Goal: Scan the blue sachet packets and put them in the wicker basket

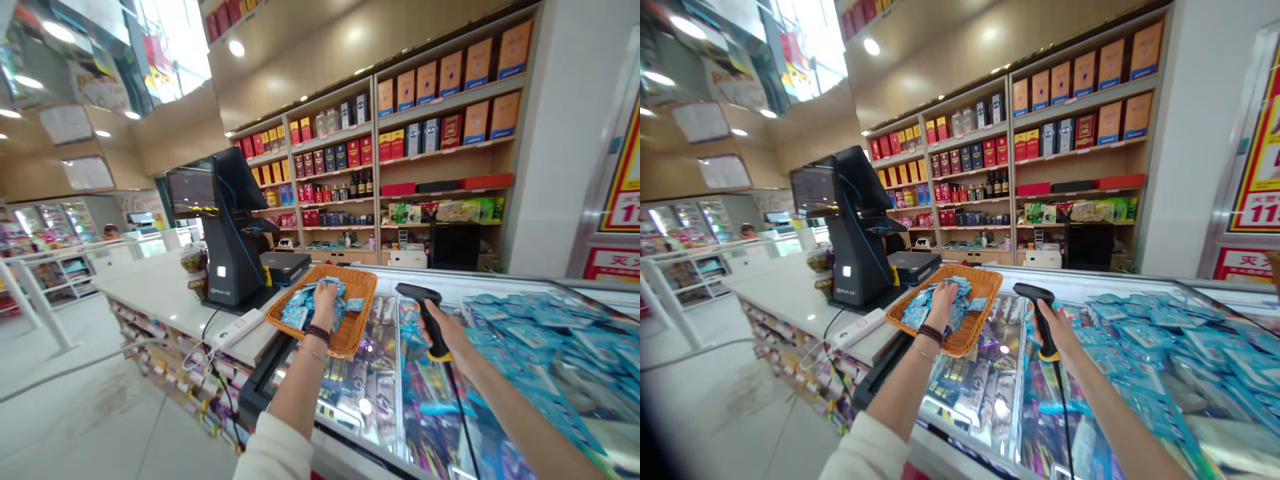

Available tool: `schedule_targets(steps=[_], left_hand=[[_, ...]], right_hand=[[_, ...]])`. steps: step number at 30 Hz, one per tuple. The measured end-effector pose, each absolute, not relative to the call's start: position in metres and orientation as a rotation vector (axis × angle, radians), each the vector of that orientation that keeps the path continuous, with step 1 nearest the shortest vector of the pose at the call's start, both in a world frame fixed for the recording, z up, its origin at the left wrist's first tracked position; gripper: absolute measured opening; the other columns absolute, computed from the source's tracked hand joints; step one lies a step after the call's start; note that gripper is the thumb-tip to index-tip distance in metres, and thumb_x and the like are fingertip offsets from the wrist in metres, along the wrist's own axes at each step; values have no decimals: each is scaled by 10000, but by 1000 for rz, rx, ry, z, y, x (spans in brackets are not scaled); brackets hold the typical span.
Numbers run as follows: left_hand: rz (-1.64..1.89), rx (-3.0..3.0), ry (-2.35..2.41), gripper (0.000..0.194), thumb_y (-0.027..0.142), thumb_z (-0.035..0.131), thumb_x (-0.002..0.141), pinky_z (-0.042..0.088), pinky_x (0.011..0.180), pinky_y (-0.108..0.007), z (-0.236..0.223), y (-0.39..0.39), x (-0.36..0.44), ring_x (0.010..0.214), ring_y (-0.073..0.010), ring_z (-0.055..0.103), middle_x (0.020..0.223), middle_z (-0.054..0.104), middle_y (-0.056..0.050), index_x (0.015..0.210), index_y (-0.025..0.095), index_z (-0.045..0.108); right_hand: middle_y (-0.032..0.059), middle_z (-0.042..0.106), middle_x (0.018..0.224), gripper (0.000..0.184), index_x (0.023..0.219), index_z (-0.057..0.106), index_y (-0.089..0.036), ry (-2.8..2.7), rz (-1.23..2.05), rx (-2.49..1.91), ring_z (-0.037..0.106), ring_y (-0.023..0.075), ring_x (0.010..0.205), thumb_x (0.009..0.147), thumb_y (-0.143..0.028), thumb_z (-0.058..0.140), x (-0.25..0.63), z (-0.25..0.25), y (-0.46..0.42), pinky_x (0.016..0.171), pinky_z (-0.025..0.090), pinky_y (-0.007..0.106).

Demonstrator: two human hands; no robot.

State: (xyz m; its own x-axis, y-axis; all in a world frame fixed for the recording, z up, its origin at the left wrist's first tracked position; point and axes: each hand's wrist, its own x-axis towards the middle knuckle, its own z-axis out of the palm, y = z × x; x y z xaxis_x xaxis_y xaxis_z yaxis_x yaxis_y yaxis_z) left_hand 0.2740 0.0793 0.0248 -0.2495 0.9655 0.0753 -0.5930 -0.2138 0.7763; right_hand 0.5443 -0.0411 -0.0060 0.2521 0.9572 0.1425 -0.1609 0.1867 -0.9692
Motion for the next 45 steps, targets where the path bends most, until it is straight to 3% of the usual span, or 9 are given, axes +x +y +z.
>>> schedule_targets(steps=[4,7,11,15,23,32,35,39,45], left_hand=[[1688,700,787,250,3,658,858,585,1165,-406,27,78,257,1172,-222,767,1021,752,-86,926,238,607],[1609,766,780,239,21,634,888,568,1198,-441,23,66,273,1251,-244,751,1127,785,-122,1000,229,670],[1450,980,719,245,74,688,899,547,1214,-438,13,47,316,1292,-246,735,1322,784,-145,1102,195,757],[1272,1311,728,227,157,809,834,539,1189,-492,-5,33,370,1217,-289,754,1279,808,-161,1061,164,810],[1196,1953,1109,428,110,834,740,402,1254,-533,-52,8,455,1359,-366,648,1306,765,-180,1158,189,783],[1174,2030,1326,426,261,835,825,343,1260,-528,-65,10,457,1415,-385,588,1387,700,-212,1227,178,723],[1222,1962,1230,340,225,805,841,370,1250,-506,-66,12,460,1359,-359,639,1294,756,-185,1170,196,725],[1276,1839,1199,453,126,888,709,405,1233,-505,-69,15,459,1349,-383,658,1235,774,-185,1129,183,727],[1305,1582,1139,364,214,875,799,604,975,-444,-77,25,447,951,-309,796,900,797,-92,1140,192,750]], right_hand=[[12,620,587,600,746,591,-242,-978,1014,-1015,506,138,378,698,-769,872,543,-13,-46,318,410,287],[-2,610,568,609,774,612,-247,-926,972,-1036,500,144,374,676,-788,875,554,-14,-60,307,400,285],[-4,628,603,601,790,628,-250,-866,921,-1041,522,145,412,684,-786,877,585,-10,-86,335,430,283],[-4,630,634,579,805,641,-243,-771,871,-1037,534,144,441,715,-765,874,623,-7,-112,356,434,283],[-49,598,616,625,912,656,-252,-590,838,-953,523,127,440,678,-790,870,634,-20,-130,379,429,264],[-37,605,602,610,854,617,-251,-670,909,-1020,506,125,400,702,-797,844,606,-40,-116,348,392,269],[-39,603,602,587,855,609,-248,-728,934,-1041,503,121,394,733,-780,826,603,-41,-117,354,401,271],[-34,609,610,571,830,593,-252,-749,925,-1070,499,122,394,752,-775,809,599,-40,-120,361,410,277],[-22,619,619,593,817,601,-249,-754,941,-1072,499,123,394,729,-795,813,593,-41,-119,359,410,278]])
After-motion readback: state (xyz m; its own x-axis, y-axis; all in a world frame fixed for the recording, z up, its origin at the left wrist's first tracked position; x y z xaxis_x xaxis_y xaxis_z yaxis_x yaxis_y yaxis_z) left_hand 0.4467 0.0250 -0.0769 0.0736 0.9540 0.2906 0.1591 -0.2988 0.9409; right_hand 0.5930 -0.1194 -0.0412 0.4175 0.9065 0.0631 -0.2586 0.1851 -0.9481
